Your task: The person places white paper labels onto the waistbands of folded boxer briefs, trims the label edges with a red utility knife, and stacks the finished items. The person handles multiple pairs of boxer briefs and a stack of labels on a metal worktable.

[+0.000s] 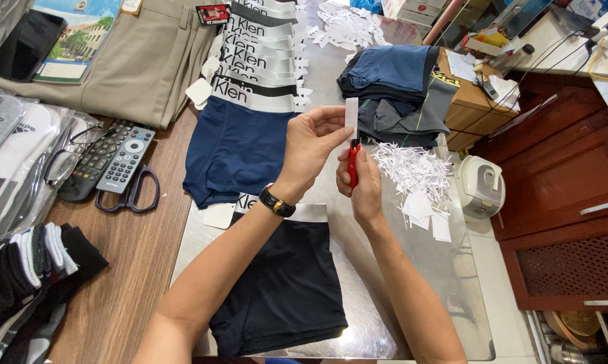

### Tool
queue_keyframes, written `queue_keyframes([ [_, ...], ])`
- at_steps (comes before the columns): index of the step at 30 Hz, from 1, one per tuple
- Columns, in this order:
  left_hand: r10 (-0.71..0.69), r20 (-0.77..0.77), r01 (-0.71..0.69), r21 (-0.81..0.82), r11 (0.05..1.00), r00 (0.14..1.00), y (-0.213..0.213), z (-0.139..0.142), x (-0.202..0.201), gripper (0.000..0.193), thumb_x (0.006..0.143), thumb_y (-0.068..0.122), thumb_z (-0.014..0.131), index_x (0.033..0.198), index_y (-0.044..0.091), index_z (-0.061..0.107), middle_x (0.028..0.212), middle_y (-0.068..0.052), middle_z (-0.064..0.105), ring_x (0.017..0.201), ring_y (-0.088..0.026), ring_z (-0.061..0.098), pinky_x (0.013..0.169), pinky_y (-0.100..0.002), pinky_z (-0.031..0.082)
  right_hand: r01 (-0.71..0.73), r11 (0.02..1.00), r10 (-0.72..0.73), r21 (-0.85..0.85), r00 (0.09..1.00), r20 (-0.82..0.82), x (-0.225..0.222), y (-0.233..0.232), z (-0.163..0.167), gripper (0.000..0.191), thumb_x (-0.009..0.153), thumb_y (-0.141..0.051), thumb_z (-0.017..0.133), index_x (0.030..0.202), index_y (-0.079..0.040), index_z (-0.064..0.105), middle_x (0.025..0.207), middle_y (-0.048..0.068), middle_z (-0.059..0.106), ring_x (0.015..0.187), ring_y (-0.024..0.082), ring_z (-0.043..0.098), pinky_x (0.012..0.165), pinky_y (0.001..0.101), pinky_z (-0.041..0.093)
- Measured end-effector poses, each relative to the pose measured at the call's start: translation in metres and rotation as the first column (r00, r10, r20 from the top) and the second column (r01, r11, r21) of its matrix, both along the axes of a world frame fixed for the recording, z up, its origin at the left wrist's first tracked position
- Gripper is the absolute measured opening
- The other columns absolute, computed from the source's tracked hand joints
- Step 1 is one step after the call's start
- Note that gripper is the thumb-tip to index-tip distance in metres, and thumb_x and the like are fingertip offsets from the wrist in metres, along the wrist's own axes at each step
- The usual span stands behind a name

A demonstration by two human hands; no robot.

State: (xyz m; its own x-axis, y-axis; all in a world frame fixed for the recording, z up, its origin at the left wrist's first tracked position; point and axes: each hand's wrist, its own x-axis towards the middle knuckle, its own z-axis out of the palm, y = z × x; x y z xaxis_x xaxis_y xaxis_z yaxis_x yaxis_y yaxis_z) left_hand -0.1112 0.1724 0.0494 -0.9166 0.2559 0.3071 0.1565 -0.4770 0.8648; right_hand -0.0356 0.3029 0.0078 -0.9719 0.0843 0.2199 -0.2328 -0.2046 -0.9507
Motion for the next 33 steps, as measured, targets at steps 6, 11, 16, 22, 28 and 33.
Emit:
queue_keyframes([
  [6, 0.006, -0.017, -0.006, -0.008, 1.0, 1.0, 0.0003, -0.002, -0.0006, 0.031, 0.089, -0.001, 0.076, 0.118, -0.008, 0.069, 0.101, -0.011, 0.077, 0.088, -0.012, 0.073, 0.081, -0.026, 0.061, -0.007, 1.0, 0.007, -0.011, 1.0, 0.007, -0.001, 0.0018, -0.0027, 0.045, 0.113, -0.045, 0.034, 0.107, -0.005, 0.054, 0.069, -0.002, 0.041, 0.051, 0.006, 0.033, 0.044, 0.0222, 0.024],
  [11, 0.023, -0.022, -0.023, 0.008, 1.0, 1.0, 0.0015, -0.0039, 0.0007, 0.031, 0.088, -0.002, 0.077, 0.118, -0.008, 0.069, 0.103, -0.011, 0.076, 0.089, -0.012, 0.073, 0.081, -0.026, 0.061, -0.003, 1.0, 0.004, -0.016, 1.0, 0.007, -0.003, 0.0028, -0.007, 0.046, 0.113, -0.046, 0.035, 0.106, -0.006, 0.055, 0.07, -0.003, 0.04, 0.052, 0.005, 0.033, 0.044, 0.0222, 0.024],
  [16, 0.037, -0.016, -0.037, -0.025, 0.999, 0.999, 0.0014, -0.0032, 0.002, 0.031, 0.088, -0.003, 0.077, 0.118, -0.008, 0.07, 0.103, -0.011, 0.077, 0.088, -0.012, 0.073, 0.08, -0.026, 0.062, -0.008, 1.0, 0.007, -0.014, 1.0, -0.01, -0.0028, 0.003, -0.0075, 0.045, 0.113, -0.046, 0.035, 0.106, -0.006, 0.055, 0.069, -0.003, 0.04, 0.051, 0.005, 0.032, 0.044, 0.0217, 0.024],
  [22, 0.011, -0.004, -0.011, 0.012, 1.0, 1.0, 0.0015, -0.0013, 0.0037, 0.031, 0.088, -0.003, 0.076, 0.118, -0.008, 0.069, 0.104, -0.012, 0.077, 0.089, -0.012, 0.074, 0.08, -0.026, 0.062, -0.01, 1.0, 0.011, 0.012, 1.0, -0.027, -0.0008, 0.0014, -0.003, 0.044, 0.113, -0.045, 0.035, 0.106, -0.007, 0.054, 0.069, -0.003, 0.041, 0.052, 0.005, 0.033, 0.045, 0.0216, 0.025],
  [28, 0.018, -0.009, -0.018, -0.008, 1.0, 1.0, 0.0018, -0.0014, 0.0031, 0.031, 0.088, -0.002, 0.077, 0.118, -0.008, 0.069, 0.104, -0.012, 0.077, 0.089, -0.013, 0.074, 0.079, -0.026, 0.062, 0.0, 1.0, 0.001, 0.009, 1.0, -0.017, -0.0006, 0.0013, -0.0016, 0.044, 0.114, -0.045, 0.035, 0.106, -0.006, 0.055, 0.07, -0.002, 0.042, 0.052, 0.006, 0.035, 0.045, 0.022, 0.026],
  [33, 0.015, -0.002, -0.016, -0.025, 1.0, 1.0, 0.0021, -0.0031, 0.002, 0.032, 0.087, -0.001, 0.078, 0.117, -0.008, 0.069, 0.104, -0.012, 0.077, 0.089, -0.013, 0.074, 0.08, -0.025, 0.062, -0.013, 1.0, 0.012, -0.011, 1.0, -0.026, 0.0004, 0.0009, -0.0018, 0.044, 0.113, -0.045, 0.035, 0.107, -0.006, 0.054, 0.07, -0.001, 0.042, 0.052, 0.006, 0.034, 0.045, 0.022, 0.026],
])
